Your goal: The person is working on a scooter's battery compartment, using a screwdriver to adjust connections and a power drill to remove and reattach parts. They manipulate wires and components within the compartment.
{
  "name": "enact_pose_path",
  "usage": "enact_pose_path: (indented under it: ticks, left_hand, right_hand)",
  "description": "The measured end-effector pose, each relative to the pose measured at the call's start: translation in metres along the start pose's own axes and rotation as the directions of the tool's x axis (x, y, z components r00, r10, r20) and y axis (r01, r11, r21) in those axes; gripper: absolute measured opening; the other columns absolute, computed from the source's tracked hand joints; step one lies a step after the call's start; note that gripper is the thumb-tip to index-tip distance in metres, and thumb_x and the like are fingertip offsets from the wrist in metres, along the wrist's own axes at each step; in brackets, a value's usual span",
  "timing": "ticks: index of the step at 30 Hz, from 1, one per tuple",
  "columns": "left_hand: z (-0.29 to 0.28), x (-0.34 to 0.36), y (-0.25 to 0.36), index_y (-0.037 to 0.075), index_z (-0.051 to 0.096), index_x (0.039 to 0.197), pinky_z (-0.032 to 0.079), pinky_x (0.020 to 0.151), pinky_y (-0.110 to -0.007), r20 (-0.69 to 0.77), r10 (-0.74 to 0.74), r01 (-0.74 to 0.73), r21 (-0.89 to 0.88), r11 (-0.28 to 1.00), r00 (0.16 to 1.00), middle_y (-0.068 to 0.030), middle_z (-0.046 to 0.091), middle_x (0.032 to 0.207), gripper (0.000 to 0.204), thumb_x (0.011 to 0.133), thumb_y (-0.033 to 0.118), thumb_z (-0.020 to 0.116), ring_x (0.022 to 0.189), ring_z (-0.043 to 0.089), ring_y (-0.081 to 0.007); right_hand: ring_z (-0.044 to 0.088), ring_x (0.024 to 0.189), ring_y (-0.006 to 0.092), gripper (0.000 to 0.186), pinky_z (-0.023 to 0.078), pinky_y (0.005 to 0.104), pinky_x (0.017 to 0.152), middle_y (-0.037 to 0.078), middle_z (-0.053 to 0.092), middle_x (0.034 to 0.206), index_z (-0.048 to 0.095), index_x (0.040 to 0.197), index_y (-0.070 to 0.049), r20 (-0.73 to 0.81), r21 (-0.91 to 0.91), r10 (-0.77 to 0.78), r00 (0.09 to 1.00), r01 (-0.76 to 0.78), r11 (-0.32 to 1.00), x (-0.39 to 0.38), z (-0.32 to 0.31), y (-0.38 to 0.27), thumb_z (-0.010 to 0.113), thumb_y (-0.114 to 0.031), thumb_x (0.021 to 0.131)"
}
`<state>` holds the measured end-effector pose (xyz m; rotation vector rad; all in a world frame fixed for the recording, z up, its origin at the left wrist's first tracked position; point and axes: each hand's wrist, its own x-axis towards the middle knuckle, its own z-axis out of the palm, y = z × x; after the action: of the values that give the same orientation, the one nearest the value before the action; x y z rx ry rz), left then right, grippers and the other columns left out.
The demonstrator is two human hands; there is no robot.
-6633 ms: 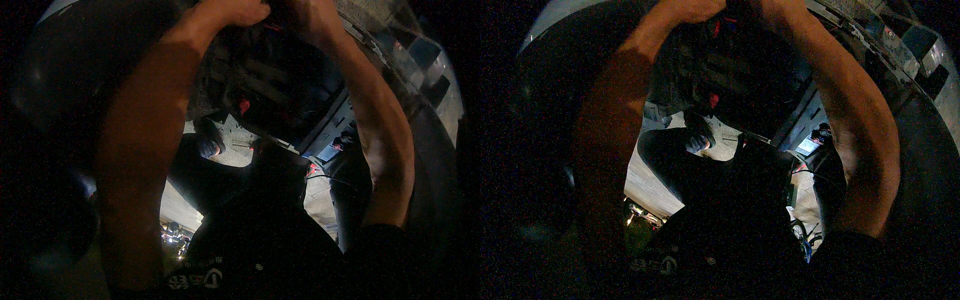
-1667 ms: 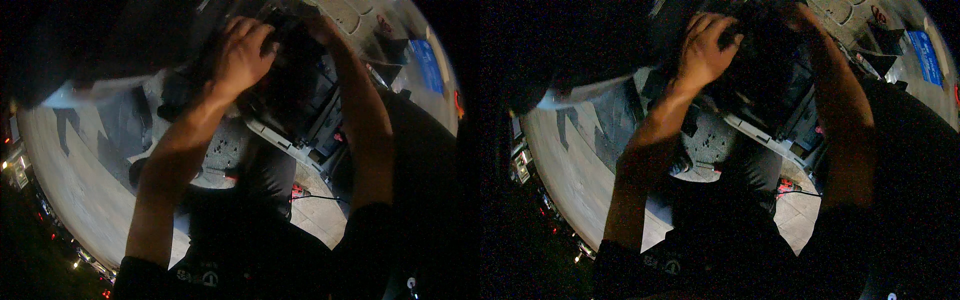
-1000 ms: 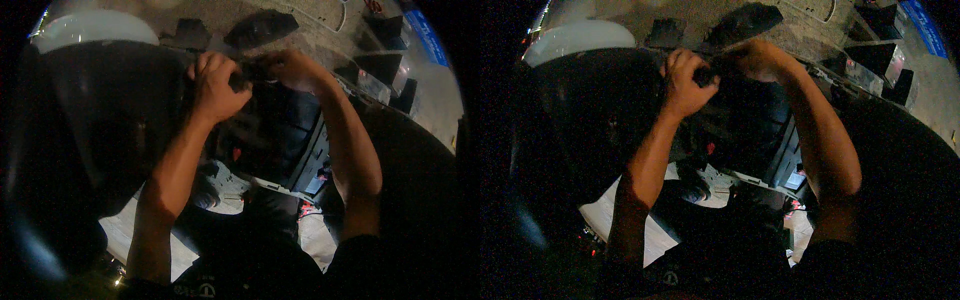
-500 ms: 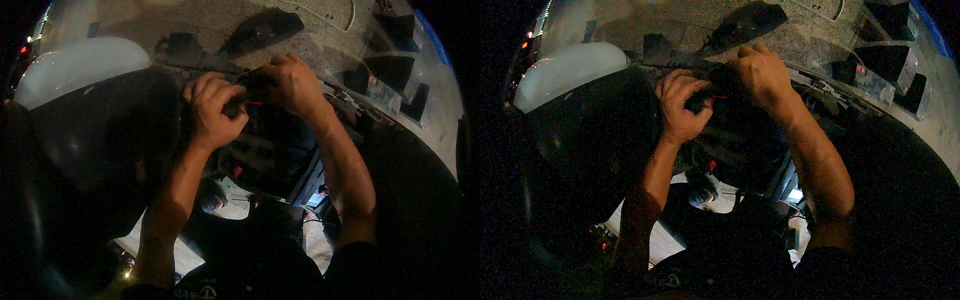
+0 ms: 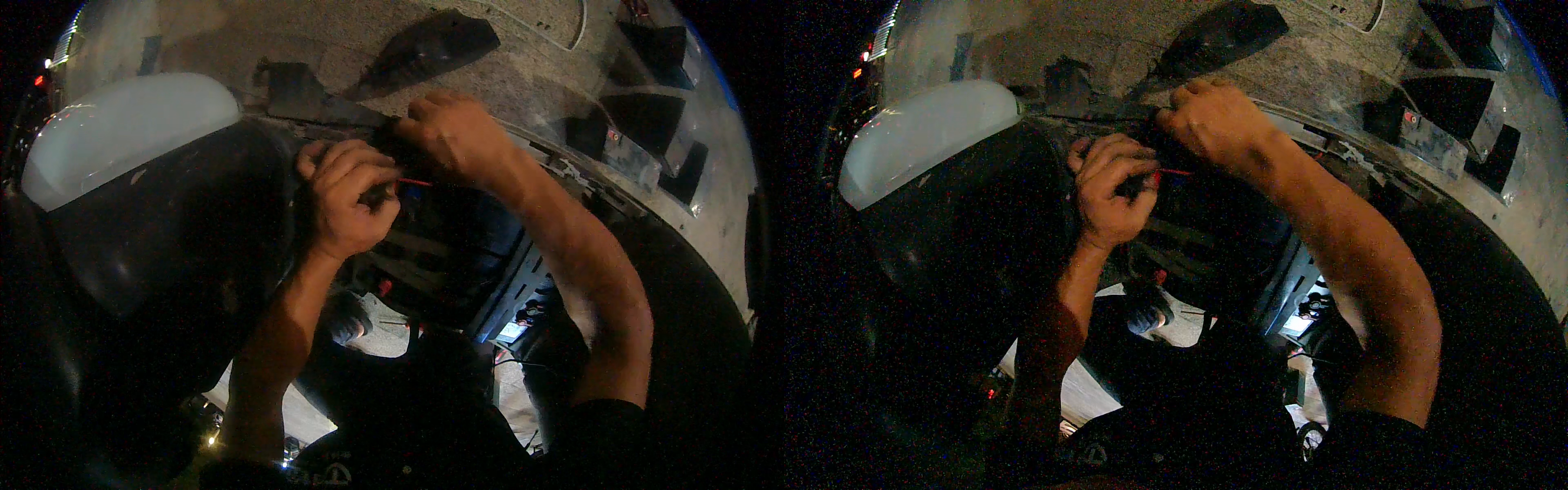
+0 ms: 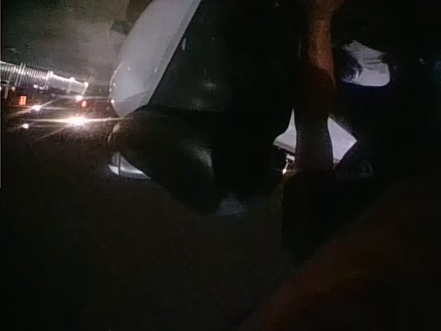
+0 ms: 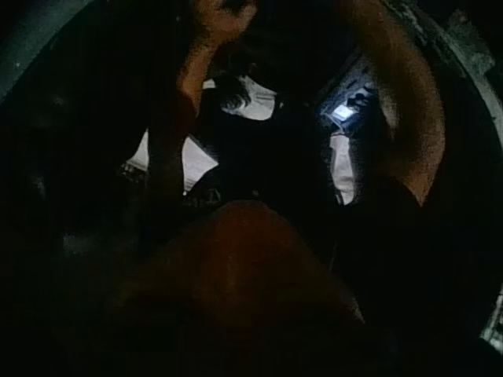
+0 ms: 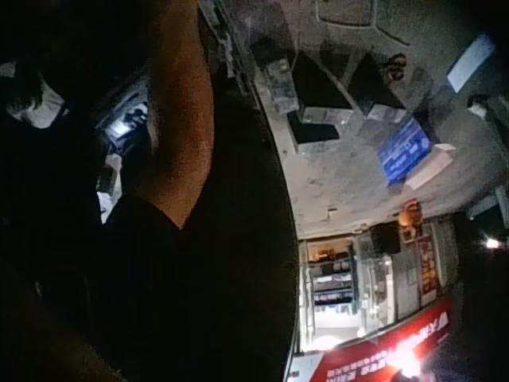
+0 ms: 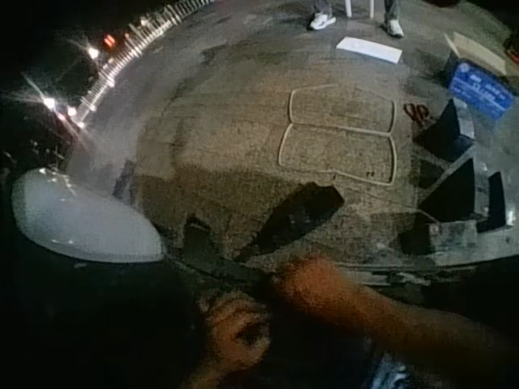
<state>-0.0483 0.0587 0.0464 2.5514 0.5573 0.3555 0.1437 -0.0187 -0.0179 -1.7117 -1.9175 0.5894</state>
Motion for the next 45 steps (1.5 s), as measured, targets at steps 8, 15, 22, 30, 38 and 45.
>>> enact_pose_path:
  ticks: [8,15,22,30,38,45]
  left_hand:
    - [0.003,-0.002,-0.004,0.013,0.065,0.077,0.028,0.101,-0.047,-0.038,0.022,-0.023,-0.039,0.999,0.999,-0.0024,0.066,0.088,0.016,0.062,0.012,0.071,0.091,0.063,-0.0224]
    - [0.003,-0.004,-0.002,0.013,0.064,0.074,0.028,0.103,-0.049,-0.042,-0.036,0.033,-0.062,0.998,0.998,-0.0024,0.065,0.086,0.014,0.062,0.010,0.070,0.092,0.063,-0.0228]
    - [0.007,-0.008,-0.006,0.012,0.065,0.075,0.033,0.100,-0.047,-0.088,-0.023,0.025,0.018,1.000,0.996,-0.0026,0.066,0.091,0.014,0.062,0.012,0.071,0.102,0.061,-0.0262]
    - [-0.007,0.004,-0.001,0.012,0.069,0.081,0.036,0.097,-0.046,0.066,-0.052,0.040,0.167,0.985,0.996,-0.0015,0.068,0.102,0.017,0.066,0.018,0.074,0.112,0.056,-0.0287]
    - [-0.001,-0.002,0.002,0.013,0.065,0.099,0.036,0.101,-0.050,0.012,-0.126,0.120,0.211,0.970,0.992,-0.0053,0.066,0.114,0.031,0.071,0.023,0.077,0.118,0.052,-0.0359]
    - [0.005,-0.002,0.008,0.012,0.067,0.097,0.034,0.103,-0.052,-0.034,-0.209,0.209,0.300,0.931,0.977,-0.0057,0.064,0.117,0.030,0.071,0.025,0.076,0.122,0.047,-0.0369]
  right_hand:
    - [0.061,0.098,0.0347,0.032,0.050,0.0461,0.083,0.014,0.063,0.103,0.065,0.114,-0.010,0.347,-0.051,-0.025,0.938,0.045,0.998,0.024,-0.009,0.001,0.062,-0.024,0.085]
    - [0.056,0.105,0.0318,0.031,0.043,0.0462,0.091,0.010,0.065,0.105,0.066,0.112,-0.014,0.180,0.317,0.013,0.984,-0.071,0.946,-0.017,0.006,0.020,0.063,-0.027,0.084]
    - [0.049,0.112,0.0329,0.032,0.041,0.0473,0.090,0.009,0.062,0.107,0.067,0.111,-0.015,0.465,-0.002,-0.027,0.885,0.032,0.999,-0.010,-0.038,-0.013,0.063,-0.030,0.084]
    - [0.049,0.113,0.0334,0.048,0.038,0.0489,0.093,0.011,0.061,0.110,0.065,0.115,-0.010,0.336,0.127,-0.061,0.940,0.019,0.992,-0.023,-0.033,-0.009,0.068,-0.043,0.080]
    - [0.052,0.099,0.0283,0.068,0.040,0.0430,0.084,0.010,0.064,0.101,0.056,0.127,-0.007,-0.003,0.226,-0.069,0.998,0.068,0.972,-0.034,-0.018,0.001,0.074,-0.046,0.075]
    - [0.052,0.099,0.0275,0.071,0.040,0.0423,0.086,0.006,0.063,0.093,0.054,0.135,-0.008,0.109,0.179,-0.058,0.992,0.038,0.983,-0.035,-0.022,-0.004,0.073,-0.040,0.074]
